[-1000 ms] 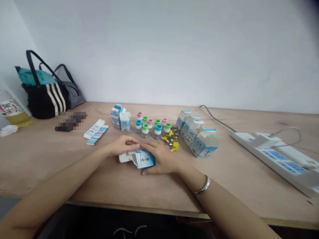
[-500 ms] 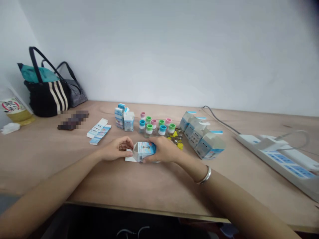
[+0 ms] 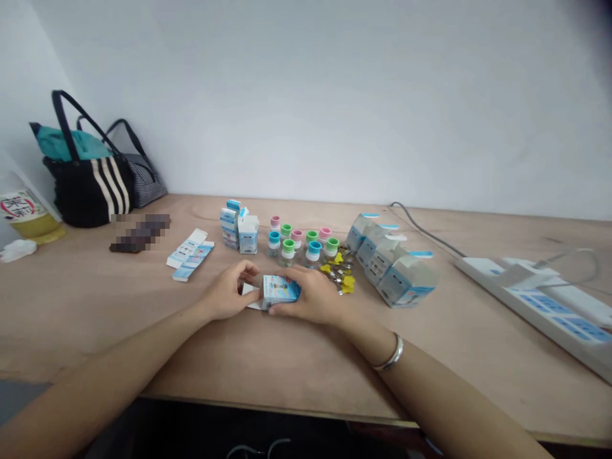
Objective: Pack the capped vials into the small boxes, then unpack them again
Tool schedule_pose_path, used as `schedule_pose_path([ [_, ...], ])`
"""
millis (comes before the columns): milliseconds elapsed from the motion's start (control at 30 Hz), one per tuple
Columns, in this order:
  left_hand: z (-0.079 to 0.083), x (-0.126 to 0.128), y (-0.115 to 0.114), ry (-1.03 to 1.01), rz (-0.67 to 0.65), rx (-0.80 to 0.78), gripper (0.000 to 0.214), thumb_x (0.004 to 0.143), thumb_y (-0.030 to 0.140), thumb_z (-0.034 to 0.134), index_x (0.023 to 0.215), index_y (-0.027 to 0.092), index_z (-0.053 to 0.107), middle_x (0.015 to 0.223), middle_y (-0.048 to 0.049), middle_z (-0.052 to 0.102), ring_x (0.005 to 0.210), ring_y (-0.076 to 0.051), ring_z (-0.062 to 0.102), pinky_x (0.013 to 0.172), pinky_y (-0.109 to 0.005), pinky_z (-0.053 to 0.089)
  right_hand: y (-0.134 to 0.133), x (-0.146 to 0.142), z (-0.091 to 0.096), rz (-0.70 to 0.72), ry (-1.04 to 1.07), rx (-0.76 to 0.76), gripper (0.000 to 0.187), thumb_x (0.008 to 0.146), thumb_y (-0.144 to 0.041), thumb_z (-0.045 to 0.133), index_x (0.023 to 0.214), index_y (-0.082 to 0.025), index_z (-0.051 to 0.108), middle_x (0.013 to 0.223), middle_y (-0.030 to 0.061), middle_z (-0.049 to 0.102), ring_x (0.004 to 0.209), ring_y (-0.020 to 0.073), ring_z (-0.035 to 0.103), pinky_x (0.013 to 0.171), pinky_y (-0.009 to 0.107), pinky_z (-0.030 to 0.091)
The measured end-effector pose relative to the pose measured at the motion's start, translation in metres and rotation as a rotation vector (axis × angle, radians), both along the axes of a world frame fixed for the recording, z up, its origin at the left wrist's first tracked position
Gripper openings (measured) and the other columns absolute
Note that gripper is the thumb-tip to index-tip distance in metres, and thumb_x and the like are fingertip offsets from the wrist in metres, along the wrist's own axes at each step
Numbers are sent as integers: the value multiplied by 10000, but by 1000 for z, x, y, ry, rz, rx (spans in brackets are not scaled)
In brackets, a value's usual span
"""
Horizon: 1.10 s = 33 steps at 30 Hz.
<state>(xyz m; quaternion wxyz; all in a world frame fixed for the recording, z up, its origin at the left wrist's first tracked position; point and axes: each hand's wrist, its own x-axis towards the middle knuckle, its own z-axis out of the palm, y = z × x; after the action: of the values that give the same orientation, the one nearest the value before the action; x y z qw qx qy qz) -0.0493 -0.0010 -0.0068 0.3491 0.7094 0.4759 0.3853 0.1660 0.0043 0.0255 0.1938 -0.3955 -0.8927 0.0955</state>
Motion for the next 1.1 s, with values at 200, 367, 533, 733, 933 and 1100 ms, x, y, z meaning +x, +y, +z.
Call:
schedule_pose_path([
  [200,13,-9,-8,-241,24,-218,372,685,373,654,973,147,585,851,-37,626,678,-138,592,622,-274,482,-5,5,-1,19,11,8,683,671,-661,605,1180,-209,562,981,94,623,859,228,590,676,283,411],
  [367,13,-4,-10,-231,4,-286,338,678,347,675,949,154,616,747,-9,641,607,-118,572,590,-251,470,-6,4,-3,8,8,40,652,689,-652,596,1167,-210,568,965,93,623,852,227,586,671,285,402],
  [533,8,2,-11,-268,-14,-306,320,710,364,663,952,162,609,739,2,641,639,-121,586,603,-241,476,-8,3,-3,4,6,75,624,687,-639,609,1137,-207,587,942,90,625,823,219,584,654,281,388],
  [733,6,3,-10,-301,-56,-306,306,735,348,656,972,165,595,821,-9,648,720,-134,607,669,-260,502,-10,1,-2,3,2,87,616,680,-624,627,1142,-220,586,947,80,629,819,217,588,658,286,387],
  [933,4,9,-12,-305,-81,-228,327,783,364,606,1042,171,562,957,-39,629,810,-149,613,743,-300,520,-12,0,-1,-6,-8,110,616,683,-608,633,1172,-239,568,966,75,628,860,230,592,687,305,389],
  [1100,7,6,-14,-129,-266,-131,663,651,347,739,1234,211,453,1037,-53,615,841,-169,605,731,-303,521,-12,-4,-5,14,1,128,651,658,-578,670,1181,-211,546,996,86,630,874,239,591,736,338,402],
])
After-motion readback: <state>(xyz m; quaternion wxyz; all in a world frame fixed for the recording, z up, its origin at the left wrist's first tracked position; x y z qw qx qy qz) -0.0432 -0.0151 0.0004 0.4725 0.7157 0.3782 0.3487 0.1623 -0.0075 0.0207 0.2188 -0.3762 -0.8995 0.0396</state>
